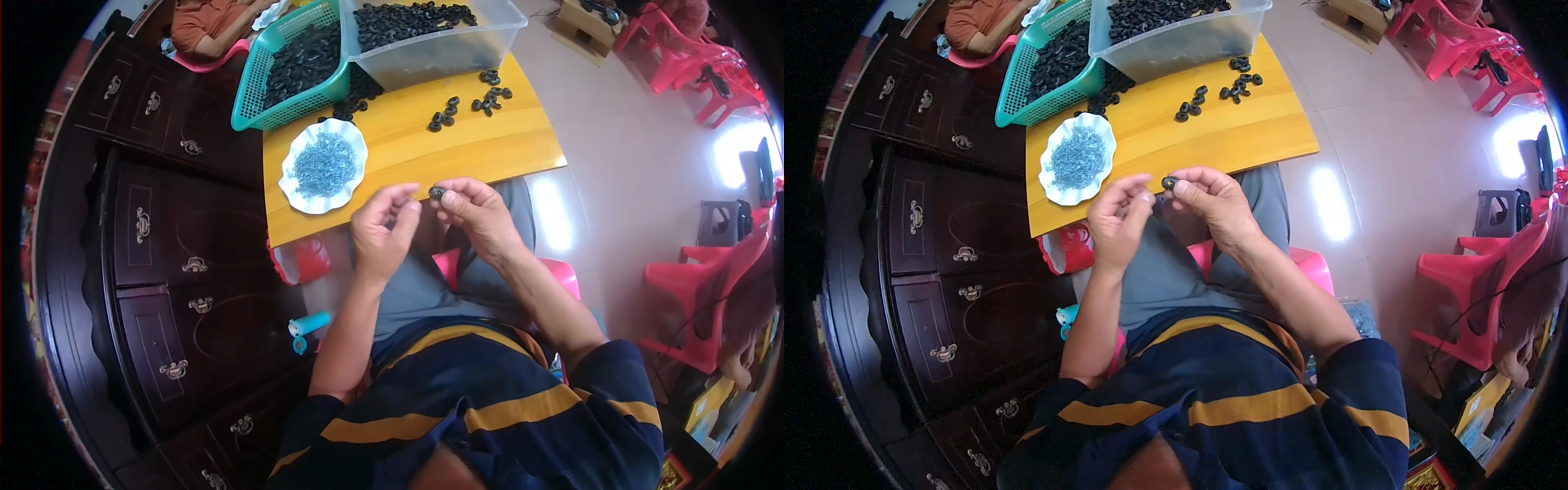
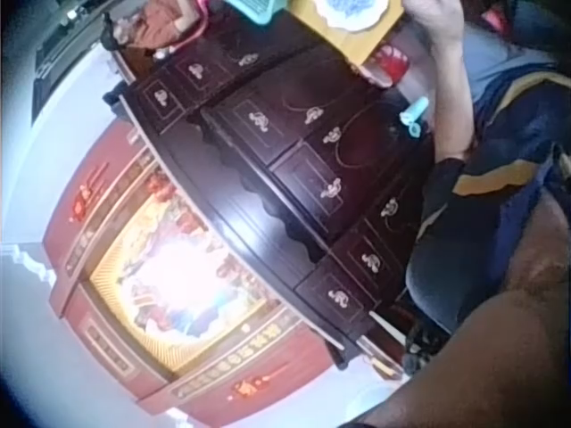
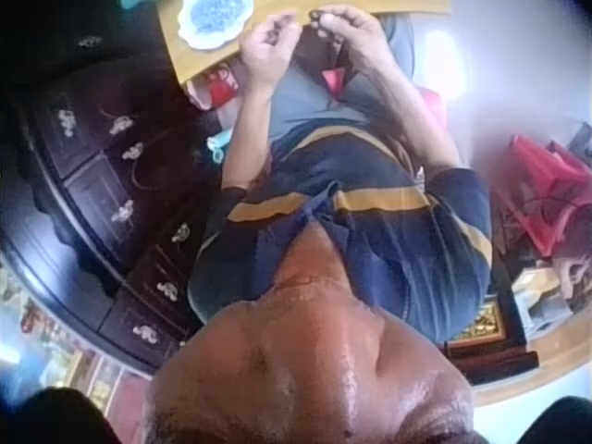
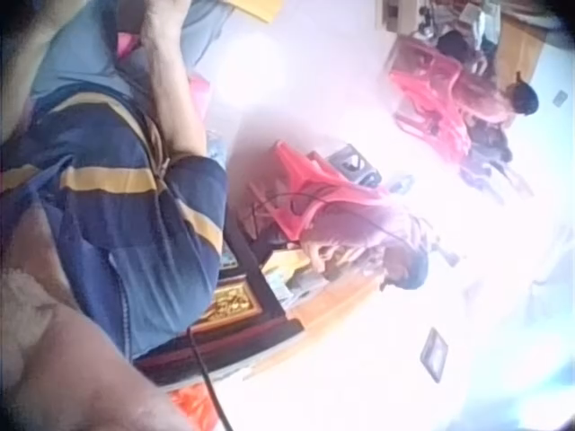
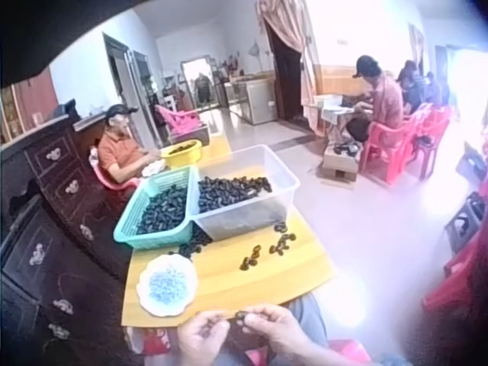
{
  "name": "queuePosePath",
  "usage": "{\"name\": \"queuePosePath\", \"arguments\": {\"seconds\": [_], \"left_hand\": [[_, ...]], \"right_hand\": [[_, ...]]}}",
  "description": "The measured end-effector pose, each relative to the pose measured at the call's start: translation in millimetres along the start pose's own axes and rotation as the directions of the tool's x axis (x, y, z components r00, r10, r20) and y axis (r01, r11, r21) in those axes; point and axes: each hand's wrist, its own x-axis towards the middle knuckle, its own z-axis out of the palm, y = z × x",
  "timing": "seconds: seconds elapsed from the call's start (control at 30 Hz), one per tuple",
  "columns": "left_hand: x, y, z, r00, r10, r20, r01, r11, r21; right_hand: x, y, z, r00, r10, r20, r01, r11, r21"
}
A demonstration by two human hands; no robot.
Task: The person assembles small components by picking up tiny parts and fitting them into black pieces by hand, then placing them onto the table.
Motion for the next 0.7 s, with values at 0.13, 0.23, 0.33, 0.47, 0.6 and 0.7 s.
{"name": "queuePosePath", "arguments": {"seconds": [0.13,0.23,0.33,0.47,0.6,0.7], "left_hand": [[3.3,5.4,1.2,0.986,0.16,0.056,-0.168,0.959,0.227],[4.0,12.4,6.7,0.995,0.039,0.091,-0.053,0.987,0.153],[5.6,10.4,1.5,1.0,-0.002,0.01,0.001,0.992,0.127],[8.5,10.4,-1.6,0.996,-0.074,0.043,0.077,0.995,-0.059],[9.1,13.9,1.9,0.972,-0.223,0.067,0.232,0.952,-0.199],[9.0,9.5,3.0,0.965,-0.249,0.083,0.262,0.934,-0.242]], "right_hand": [[0.7,-1.5,1.6,0.999,0.053,0.01,-0.054,0.993,0.105],[0.8,-1.7,-3.6,0.998,0.056,-0.021,-0.052,0.987,0.152],[-0.6,-6.4,-3.2,0.998,0.062,-0.002,-0.061,0.988,0.145],[-1.4,-7.1,-1.1,0.998,0.052,-0.018,-0.049,0.987,0.156],[-2.0,-6.5,-1.6,0.998,0.059,-0.026,-0.055,0.99,0.126],[-3.2,-5.2,-2.0,0.999,0.041,-0.021,-0.039,0.996,0.074]]}}
